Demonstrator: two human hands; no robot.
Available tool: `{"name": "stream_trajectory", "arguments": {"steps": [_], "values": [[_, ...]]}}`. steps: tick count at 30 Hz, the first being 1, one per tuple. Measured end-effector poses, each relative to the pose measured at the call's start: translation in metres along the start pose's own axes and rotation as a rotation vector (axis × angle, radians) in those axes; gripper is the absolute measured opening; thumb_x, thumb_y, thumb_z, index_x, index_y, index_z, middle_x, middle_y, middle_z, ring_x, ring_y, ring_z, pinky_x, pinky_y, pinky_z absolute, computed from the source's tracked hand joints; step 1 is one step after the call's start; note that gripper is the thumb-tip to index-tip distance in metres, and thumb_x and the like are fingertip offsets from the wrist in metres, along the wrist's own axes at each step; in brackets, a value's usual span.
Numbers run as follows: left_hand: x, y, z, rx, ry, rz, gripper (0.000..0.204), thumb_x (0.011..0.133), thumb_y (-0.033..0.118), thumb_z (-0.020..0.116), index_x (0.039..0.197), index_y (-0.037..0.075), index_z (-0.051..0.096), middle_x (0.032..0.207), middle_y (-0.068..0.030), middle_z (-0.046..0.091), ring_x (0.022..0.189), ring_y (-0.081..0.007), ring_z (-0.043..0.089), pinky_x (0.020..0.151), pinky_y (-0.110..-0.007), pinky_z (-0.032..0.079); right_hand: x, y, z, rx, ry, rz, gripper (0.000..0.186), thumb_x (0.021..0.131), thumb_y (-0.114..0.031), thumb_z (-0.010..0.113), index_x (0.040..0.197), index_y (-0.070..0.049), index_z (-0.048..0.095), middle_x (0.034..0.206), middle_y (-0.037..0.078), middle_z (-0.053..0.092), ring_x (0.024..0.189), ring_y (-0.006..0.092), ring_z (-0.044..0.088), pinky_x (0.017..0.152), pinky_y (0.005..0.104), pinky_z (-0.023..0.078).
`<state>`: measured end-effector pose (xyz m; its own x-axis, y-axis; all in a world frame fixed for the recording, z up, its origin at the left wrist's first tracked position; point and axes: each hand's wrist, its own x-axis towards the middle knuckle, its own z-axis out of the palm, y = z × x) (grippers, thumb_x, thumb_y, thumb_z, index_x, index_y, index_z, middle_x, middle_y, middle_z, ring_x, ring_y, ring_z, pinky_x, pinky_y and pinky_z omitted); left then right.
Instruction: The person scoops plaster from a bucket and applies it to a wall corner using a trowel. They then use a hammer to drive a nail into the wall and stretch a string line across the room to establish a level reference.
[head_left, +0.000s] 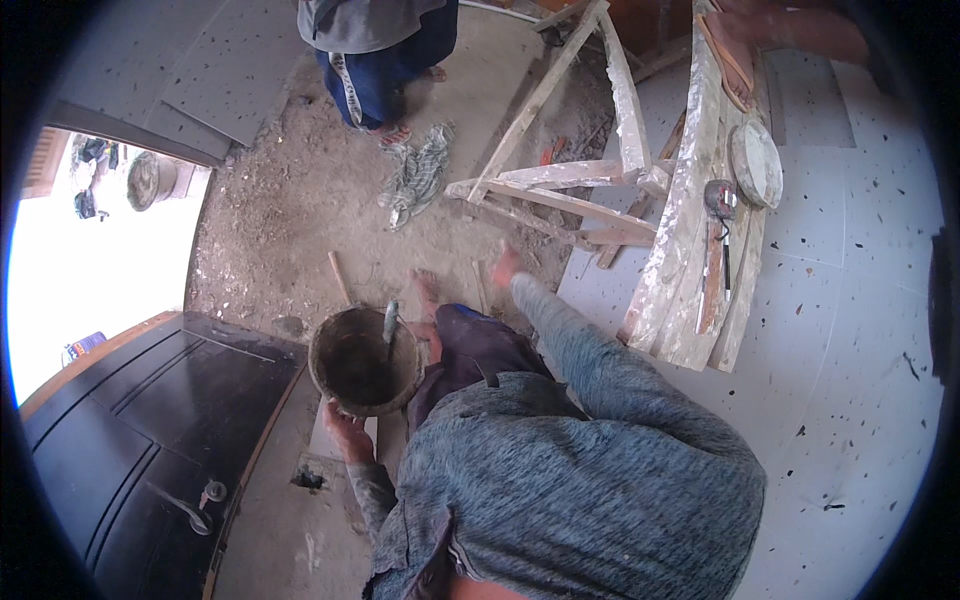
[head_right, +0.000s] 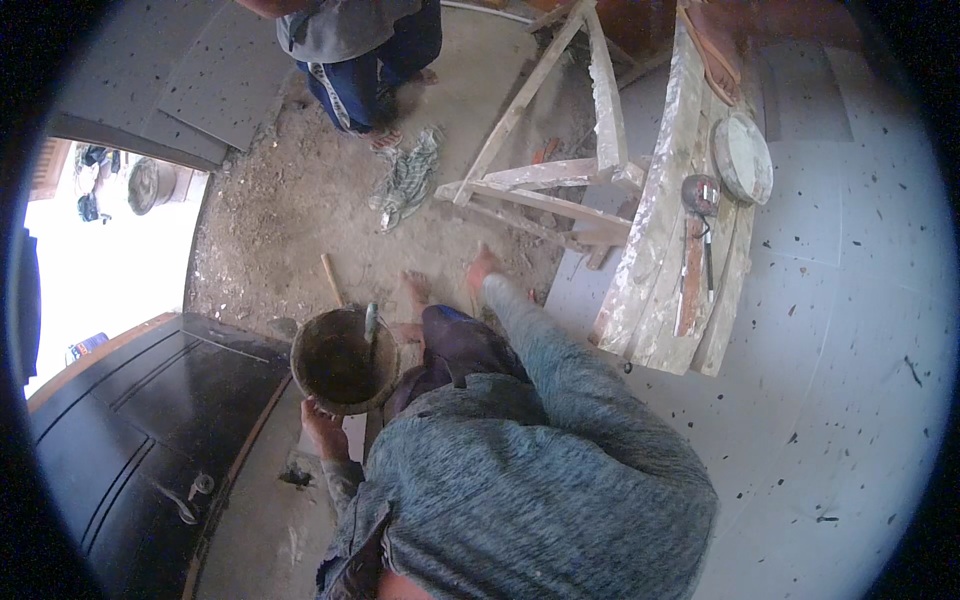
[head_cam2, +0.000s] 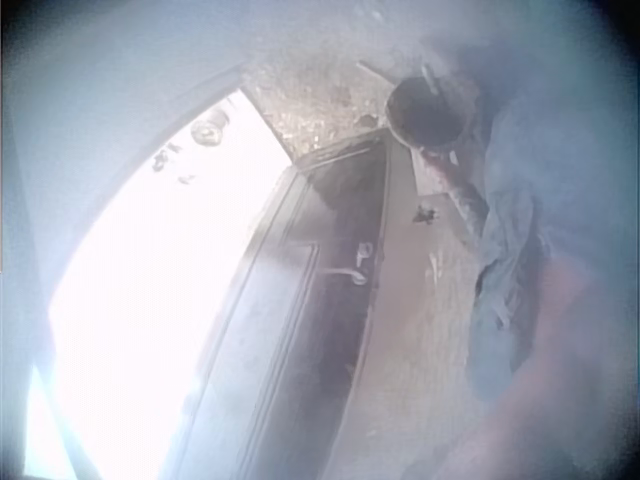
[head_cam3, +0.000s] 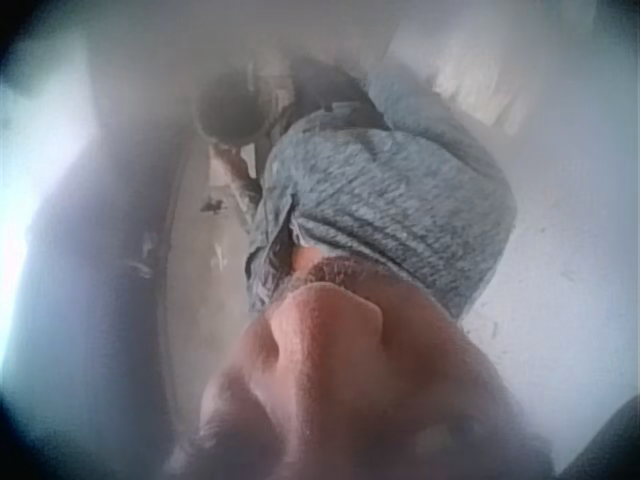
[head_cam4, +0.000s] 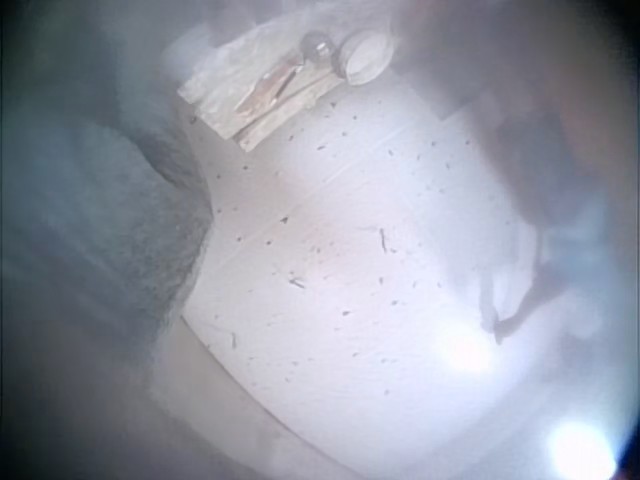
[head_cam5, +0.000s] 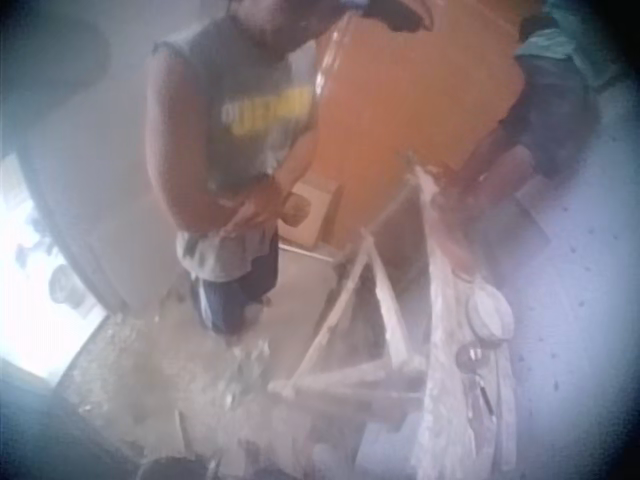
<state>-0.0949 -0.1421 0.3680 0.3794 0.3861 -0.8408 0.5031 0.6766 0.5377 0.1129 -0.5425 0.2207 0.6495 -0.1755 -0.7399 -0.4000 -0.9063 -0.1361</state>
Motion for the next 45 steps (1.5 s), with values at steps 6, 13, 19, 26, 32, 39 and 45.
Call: {"name": "stream_trajectory", "arguments": {"steps": [6,13,19,26,32,39,45], "values": [[0.001,0.018,0.013,0.033,0.049,-0.007,0.032,0.086,0.035,0.053,0.105,0.01,0.054,0.103,-0.0069,0.058,0.098,-0.0217,0.054,0.081,-0.041,0.045,0.113,-0.02,-0.157,-1.054,0.224,-0.171,0.033,0.093,-0.024,0.043,0.12,-0.014,0.06,0.103,0.007,0.07,0.108,0.0269,0.061,0.107,0.0666,0.013],[0.005,0.037,0.029,0.004,0.042,-0.023,0.026,0.084,0.032,0.054,0.101,0.012,0.056,0.095,-0.0025,0.059,0.088,-0.0163,0.055,0.079,-0.036,0.044,0.254,0.032,-0.317,-0.347,0.339,-0.179,0.038,0.095,-0.037,0.041,0.092,-0.011,0.069,0.099,0.004,0.07,0.089,0.019,0.065,0.097,0.0519,0.035],[0.025,0.046,0.043,-0.006,-0.022,0.006,0.033,0.084,0.034,0.055,0.108,0.01,0.054,0.099,-0.0043,0.058,0.09,-0.017,0.054,0.079,-0.038,0.044,0.279,0.041,-0.308,-0.559,0.514,-0.299,0.05,0.094,-0.048,0.039,0.102,-0.005,0.064,0.091,0.01,0.068,0.073,0.0185,0.064,0.063,0.0373,0.051],[0.023,0.047,0.077,0.029,0.166,0.018,0.026,0.087,0.033,0.054,0.104,0.014,0.057,0.099,-0.001,0.056,0.089,-0.0146,0.055,0.079,-0.037,0.044,0.145,-0.083,-0.144,0.044,0.237,-0.373,0.051,0.085,-0.039,0.057,0.122,-0.004,0.056,0.11,0.018,0.063,0.093,0.0294,0.063,0.088,0.0381,0.049],[0.023,0.052,0.083,0.273,0.0,0.187,0.018,0.087,0.03,0.054,0.09,0.012,0.056,0.083,-0.0005,0.047,0.075,-0.0134,0.051,0.064,-0.031,0.045,0.082,-0.165,-0.04,-0.051,0.042,-0.652,0.048,0.084,-0.037,0.058,0.119,-0.005,0.058,0.107,0.02,0.065,0.1,0.0306,0.063,0.088,0.0398,0.048],[0.022,0.056,0.103,0.033,0.007,0.008,0.017,0.087,0.03,0.056,0.083,0.013,0.052,0.074,0.0031,0.043,0.072,-0.0098,0.048,0.06,-0.026,0.041,0.091,-0.195,0.009,0.267,-0.362,-0.448,0.045,0.084,-0.043,0.055,0.11,-0.007,0.064,0.099,0.013,0.067,0.095,0.0269,0.064,0.082,0.0388,0.05],[0.04,0.047,0.099,0.138,-0.014,0.033,0.019,0.084,0.032,0.058,0.086,0.013,0.053,0.077,0.0016,0.044,0.07,-0.0106,0.045,0.063,-0.028,0.039,0.098,-0.18,0.032,0.321,-0.393,-0.345,0.045,0.085,-0.048,0.055,0.094,-0.006,0.066,0.076,0.003,0.065,0.066,0.0177,0.06,0.06,0.0333,0.049]]}}
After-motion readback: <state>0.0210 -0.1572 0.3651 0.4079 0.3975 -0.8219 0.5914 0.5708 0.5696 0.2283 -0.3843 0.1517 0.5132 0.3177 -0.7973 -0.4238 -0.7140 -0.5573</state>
